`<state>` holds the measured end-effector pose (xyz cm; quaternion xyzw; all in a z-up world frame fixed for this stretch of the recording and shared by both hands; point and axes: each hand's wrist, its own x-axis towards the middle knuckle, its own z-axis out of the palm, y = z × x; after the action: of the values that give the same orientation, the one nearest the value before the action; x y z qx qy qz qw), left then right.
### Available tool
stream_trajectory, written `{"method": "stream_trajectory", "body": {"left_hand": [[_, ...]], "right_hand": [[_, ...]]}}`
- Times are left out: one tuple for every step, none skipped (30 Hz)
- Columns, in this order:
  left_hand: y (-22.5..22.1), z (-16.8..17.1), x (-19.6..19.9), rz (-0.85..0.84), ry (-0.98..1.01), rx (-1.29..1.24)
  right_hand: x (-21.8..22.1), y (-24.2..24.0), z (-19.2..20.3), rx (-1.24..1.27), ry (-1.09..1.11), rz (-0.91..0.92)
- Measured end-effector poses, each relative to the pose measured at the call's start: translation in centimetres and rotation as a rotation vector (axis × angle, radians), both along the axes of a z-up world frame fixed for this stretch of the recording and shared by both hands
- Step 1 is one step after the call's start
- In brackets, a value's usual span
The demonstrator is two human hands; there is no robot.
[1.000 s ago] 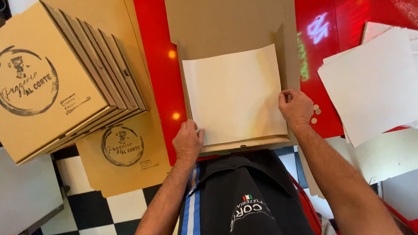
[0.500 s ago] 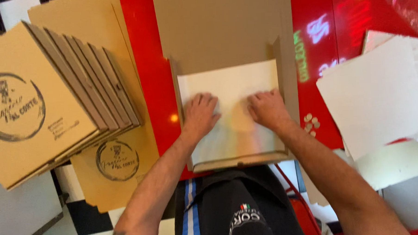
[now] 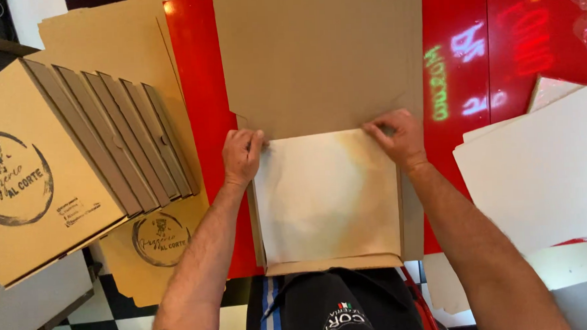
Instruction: The person repeatedly assembles flat cardboard pizza boxes by folding the sides and tabs into shape. They place a white paper liner inside each box, close the lid, and stack the finished boxes on the left side of the red counter.
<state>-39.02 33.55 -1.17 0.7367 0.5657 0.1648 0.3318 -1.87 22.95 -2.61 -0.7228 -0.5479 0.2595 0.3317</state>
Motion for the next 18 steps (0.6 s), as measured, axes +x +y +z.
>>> {"method": "stream_trajectory", "body": {"left_hand": [[0.0,-0.6,-0.1,-0.002,0.000,-0.002],[-0.1,-1.1,-0.1,0.020,-0.023,0.003],[-0.5,-1.7,-0.2,0.041,-0.047,0.002],[-0.6,-1.4,0.0,0.038,-0.049,-0.006],[-0.1,-1.2,0.2,0.011,0.060,-0.025],[0.5,-0.9,0.4,-0.015,0.170,-0.045],[1.3,0.3,0.9,-0.018,0.167,-0.041],[2.0,1.5,1.4,0.026,0.099,-0.007],[2.7,2.7,1.8,0.069,0.031,0.024],[4.7,2.4,2.4,0.067,0.029,0.025],[6.3,2.3,2.5,0.195,0.057,0.146],[8.0,2.2,2.7,0.320,0.087,0.269],[9.8,-1.1,1.5,0.319,0.082,0.276],[11.8,-4.3,0.5,0.306,0.029,0.188],[13.9,-7.3,-0.6,0.298,-0.024,0.103],[13.9,-5.2,0.8,0.300,-0.028,0.112],[13.9,-3.0,2.0,0.361,0.050,0.001],[14.0,-0.9,3.3,0.419,0.127,-0.111]], "right_hand": [[-0.1,0.2,-0.1,-0.002,0.000,-0.002],[-0.1,0.3,-0.2,0.038,-0.085,0.052],[-0.2,0.0,-0.2,0.071,-0.171,0.105],[-0.2,0.1,0.2,0.064,-0.173,0.102],[-0.2,1.0,0.6,-0.040,-0.219,0.134],[-0.2,1.8,1.0,-0.144,-0.265,0.164],[0.0,2.6,2.1,-0.141,-0.267,0.161],[0.2,3.4,3.3,-0.218,-0.055,0.071],[0.3,4.1,4.4,-0.295,0.160,-0.018],[2.1,5.1,3.0,-0.295,0.159,-0.020],[3.5,6.0,1.5,-0.161,0.127,-0.099],[5.0,7.0,0.0,-0.027,0.096,-0.177],[5.7,7.7,-0.5,-0.019,0.093,-0.179],[6.6,8.5,-1.0,-0.016,-0.062,-0.154],[7.5,9.6,-1.4,-0.010,-0.216,-0.125],[7.4,10.1,-0.9,0.000,-0.218,-0.123],[7.1,10.7,-0.5,-0.125,-0.191,-0.140],[6.9,11.4,-0.1,-0.251,-0.163,-0.155]]}}
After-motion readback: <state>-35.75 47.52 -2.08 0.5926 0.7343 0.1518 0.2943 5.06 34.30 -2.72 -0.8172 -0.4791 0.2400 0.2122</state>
